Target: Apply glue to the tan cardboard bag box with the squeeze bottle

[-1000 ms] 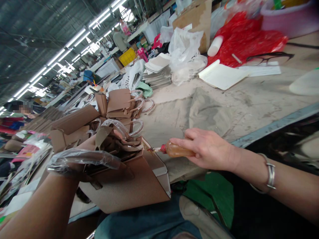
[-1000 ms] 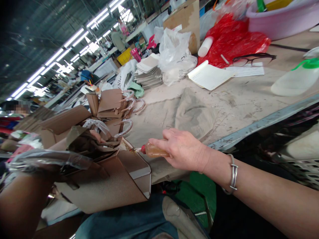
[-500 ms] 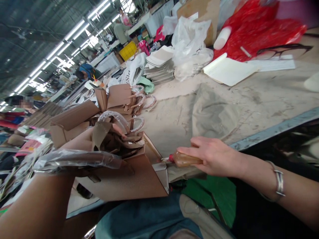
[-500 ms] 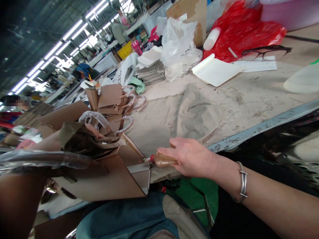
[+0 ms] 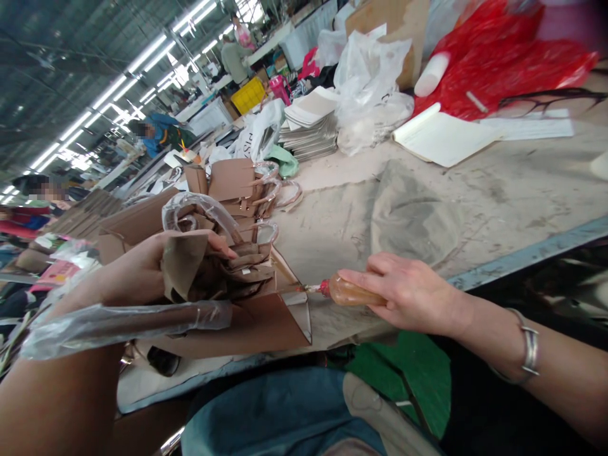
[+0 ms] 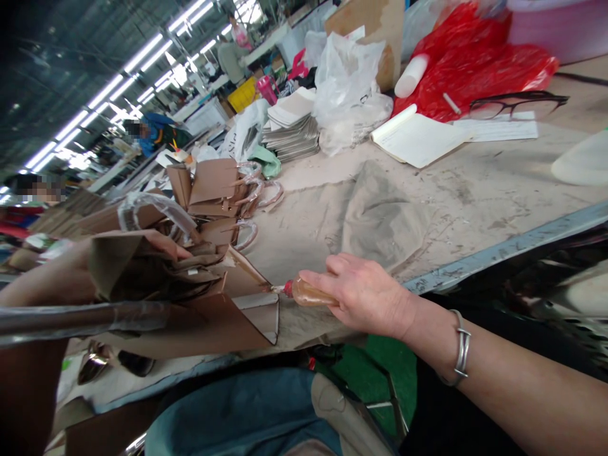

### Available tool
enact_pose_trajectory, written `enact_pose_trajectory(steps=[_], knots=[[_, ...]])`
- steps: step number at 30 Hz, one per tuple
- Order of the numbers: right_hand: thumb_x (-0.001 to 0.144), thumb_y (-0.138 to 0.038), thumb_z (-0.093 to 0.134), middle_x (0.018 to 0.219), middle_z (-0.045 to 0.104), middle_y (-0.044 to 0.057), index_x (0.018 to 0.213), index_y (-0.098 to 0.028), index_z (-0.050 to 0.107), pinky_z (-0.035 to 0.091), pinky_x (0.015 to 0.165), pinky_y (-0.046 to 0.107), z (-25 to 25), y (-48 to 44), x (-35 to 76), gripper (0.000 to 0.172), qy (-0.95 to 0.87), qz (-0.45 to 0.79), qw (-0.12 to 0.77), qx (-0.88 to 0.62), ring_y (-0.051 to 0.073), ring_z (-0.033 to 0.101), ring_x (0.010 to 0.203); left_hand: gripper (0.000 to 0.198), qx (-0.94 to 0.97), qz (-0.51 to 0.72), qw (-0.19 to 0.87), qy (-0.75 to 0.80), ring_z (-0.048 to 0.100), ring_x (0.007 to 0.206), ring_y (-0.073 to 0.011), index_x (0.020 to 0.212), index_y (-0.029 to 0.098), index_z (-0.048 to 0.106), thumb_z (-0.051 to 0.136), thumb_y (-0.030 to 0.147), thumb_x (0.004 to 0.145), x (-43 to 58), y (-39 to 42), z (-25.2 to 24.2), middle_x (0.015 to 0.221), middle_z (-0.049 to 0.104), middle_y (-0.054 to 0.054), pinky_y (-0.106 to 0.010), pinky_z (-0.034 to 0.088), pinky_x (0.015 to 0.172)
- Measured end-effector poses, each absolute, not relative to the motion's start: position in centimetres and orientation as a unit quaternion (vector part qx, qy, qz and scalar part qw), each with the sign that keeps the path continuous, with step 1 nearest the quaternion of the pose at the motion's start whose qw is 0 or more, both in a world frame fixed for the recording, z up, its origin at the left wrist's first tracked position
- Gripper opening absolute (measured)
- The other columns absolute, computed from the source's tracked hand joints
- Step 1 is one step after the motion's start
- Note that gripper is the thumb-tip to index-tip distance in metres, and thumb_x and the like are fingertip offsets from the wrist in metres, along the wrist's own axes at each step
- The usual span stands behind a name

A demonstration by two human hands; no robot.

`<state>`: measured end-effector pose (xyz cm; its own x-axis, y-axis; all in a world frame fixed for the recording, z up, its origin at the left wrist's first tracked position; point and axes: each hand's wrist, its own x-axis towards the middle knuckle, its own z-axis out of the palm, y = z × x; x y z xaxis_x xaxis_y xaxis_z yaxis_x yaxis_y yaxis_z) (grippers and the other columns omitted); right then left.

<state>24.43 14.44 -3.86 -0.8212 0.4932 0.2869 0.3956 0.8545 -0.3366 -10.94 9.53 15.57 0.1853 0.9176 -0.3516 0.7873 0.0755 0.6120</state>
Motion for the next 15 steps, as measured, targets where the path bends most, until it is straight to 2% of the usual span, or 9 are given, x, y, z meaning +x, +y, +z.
enact_pose_trajectory(steps=[3,5,9,15], knots=[[0.079,-0.016,0.063,0.091,0.054,0.004,0.139,-0.027,0.054,0.041,0.071,0.028,-3.7,14.6,24.2,0.062,-0.943,0.125,0.195,-0.238,0.019,0.053,0.081,0.028,0.717,0.031,0.332,0.612,0.069,0.083,-0.0226,0.101,0.018,0.069,0.069,0.028,0.075,-9.9,9.6,15.7,0.097,0.073,-0.006,-0.028,0.055,0.073],[0.079,-0.016,0.063,0.091,0.054,0.005,0.139,-0.027,0.055,0.041,0.072,0.028,-3.6,14.7,23.9,0.061,-0.942,0.122,0.195,-0.244,0.02,0.053,0.082,0.029,0.72,0.023,0.32,0.615,0.069,0.085,-0.0248,0.101,0.017,0.068,0.065,0.031,0.076,-9.6,9.4,15.4,0.101,0.073,-0.008,-0.03,0.055,0.074],[0.079,-0.017,0.065,0.094,0.056,0.006,0.139,-0.028,0.055,0.039,0.071,0.027,-3.4,15.0,23.2,0.061,-0.939,0.113,0.187,-0.267,0.02,0.053,0.084,0.032,0.703,0.018,0.31,0.639,0.069,0.088,-0.0274,0.102,0.017,0.069,0.068,0.033,0.075,-10.1,8.7,14.5,0.106,0.072,-0.01,-0.033,0.056,0.075],[0.081,-0.018,0.063,0.092,0.056,0.006,0.136,-0.026,0.058,0.037,0.068,0.027,-3.1,15.1,22.7,0.056,-0.946,0.099,0.163,-0.262,0.019,0.053,0.081,0.031,0.71,0.031,0.338,0.617,0.07,0.088,-0.0243,0.109,0.022,0.066,0.066,0.028,0.079,-11.1,7.8,14.1,0.108,0.072,-0.008,-0.031,0.055,0.076]])
